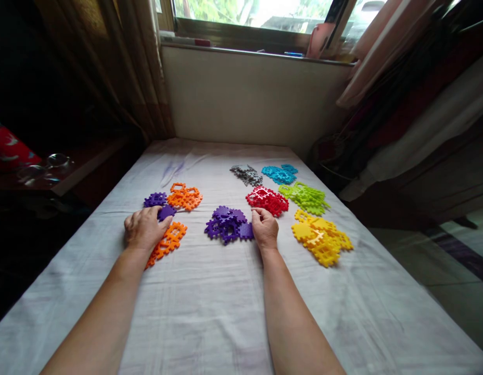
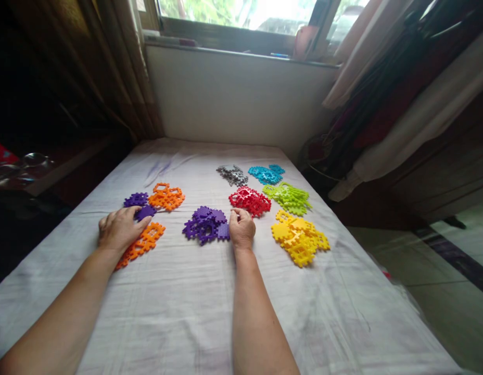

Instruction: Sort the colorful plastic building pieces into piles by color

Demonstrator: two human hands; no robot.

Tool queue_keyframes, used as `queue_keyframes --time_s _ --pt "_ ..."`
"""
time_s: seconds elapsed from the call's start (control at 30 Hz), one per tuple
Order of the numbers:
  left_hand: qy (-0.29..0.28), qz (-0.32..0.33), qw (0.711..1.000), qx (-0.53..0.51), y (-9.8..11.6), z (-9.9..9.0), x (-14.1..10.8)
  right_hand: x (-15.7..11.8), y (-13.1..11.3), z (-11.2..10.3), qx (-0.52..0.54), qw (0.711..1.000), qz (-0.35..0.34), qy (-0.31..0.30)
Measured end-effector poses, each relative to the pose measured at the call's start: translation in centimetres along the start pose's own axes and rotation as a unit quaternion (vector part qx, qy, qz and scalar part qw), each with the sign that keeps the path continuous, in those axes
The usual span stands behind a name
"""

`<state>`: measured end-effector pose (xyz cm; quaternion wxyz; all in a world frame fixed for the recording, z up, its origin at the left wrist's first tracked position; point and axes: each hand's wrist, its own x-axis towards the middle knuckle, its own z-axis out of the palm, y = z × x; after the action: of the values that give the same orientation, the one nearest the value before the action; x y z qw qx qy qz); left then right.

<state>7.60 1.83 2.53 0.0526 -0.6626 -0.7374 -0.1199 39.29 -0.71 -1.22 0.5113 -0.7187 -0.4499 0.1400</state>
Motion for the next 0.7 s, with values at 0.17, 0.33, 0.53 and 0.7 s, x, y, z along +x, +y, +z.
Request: queue_keyframes --time_s 0.17,0.33,0.53,0.7 --pt "0.048 0.045 0.994 -0.081 2.1 -0.6 -0.7 0.1 0.4 0.1 0.024 1.000 0.004 0.005" --pt "0.067 0.259 0.940 -0.213 8.1 -0.4 -4.2 0.4 0.7 0.3 0.077 0.997 0.025 0.006" --pt "0.029 0.337 0.919 -0.203 14.0 0.1 -7.1 1.2 0.5 -0.1 0.241 0.964 0.111 0.013" --pt "0.016 0.340 0.923 -0.181 15.2 0.4 -7.1 1.4 0.2 -0.4 0.284 0.948 0.140 0.029"
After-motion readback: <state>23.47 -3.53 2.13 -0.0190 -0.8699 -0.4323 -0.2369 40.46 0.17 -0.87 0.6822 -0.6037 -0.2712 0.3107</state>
